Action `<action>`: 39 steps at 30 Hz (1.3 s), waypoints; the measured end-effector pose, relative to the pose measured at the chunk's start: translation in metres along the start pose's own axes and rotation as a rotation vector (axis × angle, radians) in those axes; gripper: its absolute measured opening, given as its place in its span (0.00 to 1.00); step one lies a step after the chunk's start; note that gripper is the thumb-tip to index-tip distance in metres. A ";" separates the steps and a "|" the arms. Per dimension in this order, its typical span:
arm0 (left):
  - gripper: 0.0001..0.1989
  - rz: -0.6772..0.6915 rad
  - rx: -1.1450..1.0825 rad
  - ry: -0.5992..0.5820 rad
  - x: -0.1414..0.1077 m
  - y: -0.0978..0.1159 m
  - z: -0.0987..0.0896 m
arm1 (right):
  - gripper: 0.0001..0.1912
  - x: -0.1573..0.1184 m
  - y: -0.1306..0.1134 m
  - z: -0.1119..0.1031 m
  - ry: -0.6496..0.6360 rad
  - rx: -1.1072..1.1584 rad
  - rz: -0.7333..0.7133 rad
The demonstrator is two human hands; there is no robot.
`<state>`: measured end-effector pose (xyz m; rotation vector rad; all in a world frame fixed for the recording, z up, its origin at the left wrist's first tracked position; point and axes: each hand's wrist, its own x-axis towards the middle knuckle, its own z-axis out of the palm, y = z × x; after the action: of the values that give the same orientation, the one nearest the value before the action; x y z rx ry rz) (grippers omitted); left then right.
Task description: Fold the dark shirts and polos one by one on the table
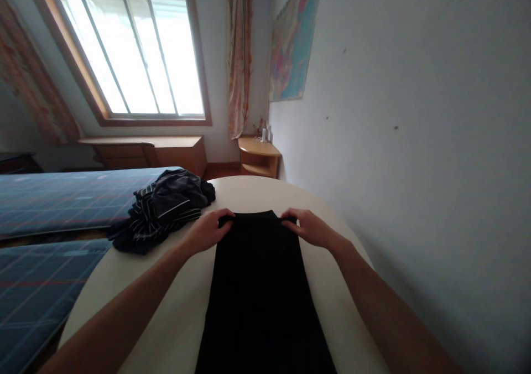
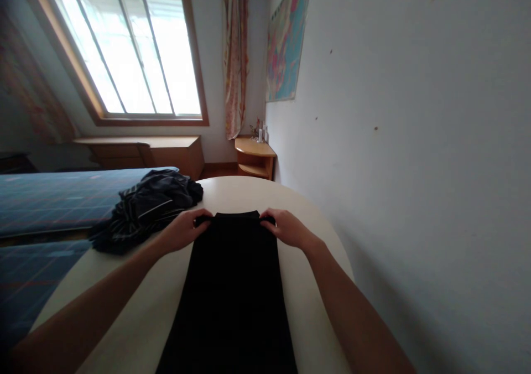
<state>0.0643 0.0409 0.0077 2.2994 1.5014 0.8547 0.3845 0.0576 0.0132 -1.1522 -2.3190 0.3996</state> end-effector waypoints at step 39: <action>0.27 0.204 0.305 -0.286 -0.031 0.028 0.092 | 0.28 0.016 0.036 0.068 0.037 -0.403 0.522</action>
<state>0.1319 0.0102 -0.0612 2.6915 1.3650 0.3332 0.3608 0.0897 -0.0546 -1.9528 -2.0962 0.0823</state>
